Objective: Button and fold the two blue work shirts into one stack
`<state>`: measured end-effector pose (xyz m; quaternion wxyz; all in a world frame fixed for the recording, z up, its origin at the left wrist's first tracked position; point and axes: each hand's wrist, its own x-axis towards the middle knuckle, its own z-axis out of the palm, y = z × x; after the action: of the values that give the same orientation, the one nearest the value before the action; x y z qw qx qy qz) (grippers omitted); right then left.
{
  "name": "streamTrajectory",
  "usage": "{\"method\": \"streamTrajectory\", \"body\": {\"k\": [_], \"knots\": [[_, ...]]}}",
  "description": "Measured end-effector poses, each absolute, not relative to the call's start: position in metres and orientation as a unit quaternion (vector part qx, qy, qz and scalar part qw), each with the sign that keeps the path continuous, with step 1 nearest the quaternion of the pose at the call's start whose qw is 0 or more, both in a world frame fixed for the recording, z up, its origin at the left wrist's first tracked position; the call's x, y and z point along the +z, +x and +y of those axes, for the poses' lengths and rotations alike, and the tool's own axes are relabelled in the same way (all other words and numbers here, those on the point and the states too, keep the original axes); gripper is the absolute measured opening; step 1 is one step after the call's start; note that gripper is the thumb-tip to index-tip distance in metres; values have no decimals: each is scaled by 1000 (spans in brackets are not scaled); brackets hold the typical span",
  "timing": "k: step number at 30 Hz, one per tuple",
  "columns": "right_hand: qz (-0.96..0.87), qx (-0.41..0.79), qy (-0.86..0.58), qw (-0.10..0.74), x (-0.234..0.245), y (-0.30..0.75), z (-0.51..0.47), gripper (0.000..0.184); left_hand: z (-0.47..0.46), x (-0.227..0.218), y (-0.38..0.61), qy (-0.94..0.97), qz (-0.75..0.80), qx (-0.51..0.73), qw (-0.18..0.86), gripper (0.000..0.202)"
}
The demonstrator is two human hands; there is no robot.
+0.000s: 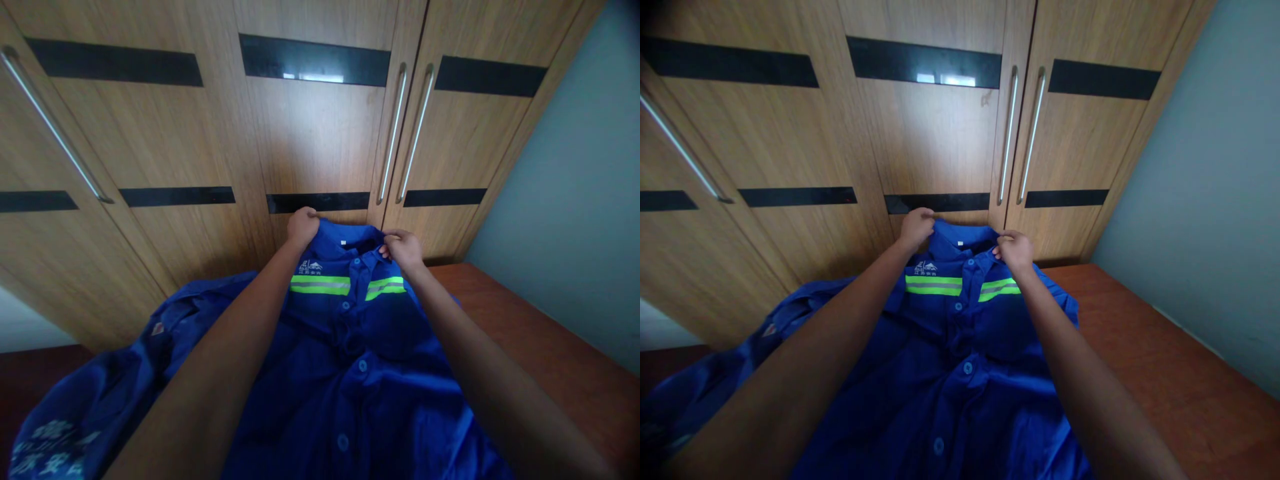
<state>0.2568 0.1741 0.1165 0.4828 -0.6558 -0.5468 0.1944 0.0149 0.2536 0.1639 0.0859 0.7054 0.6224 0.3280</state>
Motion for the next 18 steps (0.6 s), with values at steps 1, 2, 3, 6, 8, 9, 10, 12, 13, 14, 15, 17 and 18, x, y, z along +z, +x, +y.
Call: {"method": "streamTrajectory", "body": {"k": [1, 2, 3, 6, 8, 9, 10, 12, 13, 14, 15, 17, 18], "knots": [[-545, 192, -653, 490, 113, 253, 177, 41, 253, 163, 20, 707, 615, 341, 78, 54], [-547, 191, -650, 492, 108, 248, 180, 43, 252, 160, 26, 712, 606, 347, 72, 58], [-554, 194, -647, 488, 102, 244, 182, 46, 250, 155, 31, 720, 597, 348, 70, 61], [-589, 211, -638, 449, 82, 234, 187, 52, 238, 131, 38, 757, 572, 306, 79, 59], [-611, 218, -636, 418, 70, 231, 186, 47, 226, 113, 33, 782, 562, 253, 94, 50], [-619, 219, -637, 404, 65, 232, 183, 43, 220, 105, 29, 789, 562, 225, 102, 45], [-624, 219, -641, 390, 62, 234, 180, 39, 214, 97, 22, 792, 567, 199, 109, 40], [-630, 214, -653, 362, 57, 240, 170, 30, 204, 85, 6, 788, 584, 158, 116, 31], [-632, 211, -659, 349, 55, 243, 165, 24, 201, 80, -2, 783, 594, 144, 119, 29], [-633, 208, -665, 337, 54, 245, 161, 19, 198, 77, -11, 777, 603, 134, 121, 27], [-634, 207, -670, 326, 52, 246, 157, 15, 195, 74, -19, 772, 610, 128, 125, 26], [-640, 209, -672, 310, 50, 243, 151, 21, 189, 69, -29, 764, 617, 131, 135, 25], [-643, 212, -670, 304, 49, 238, 151, 24, 186, 67, -30, 762, 616, 140, 142, 25]]}}
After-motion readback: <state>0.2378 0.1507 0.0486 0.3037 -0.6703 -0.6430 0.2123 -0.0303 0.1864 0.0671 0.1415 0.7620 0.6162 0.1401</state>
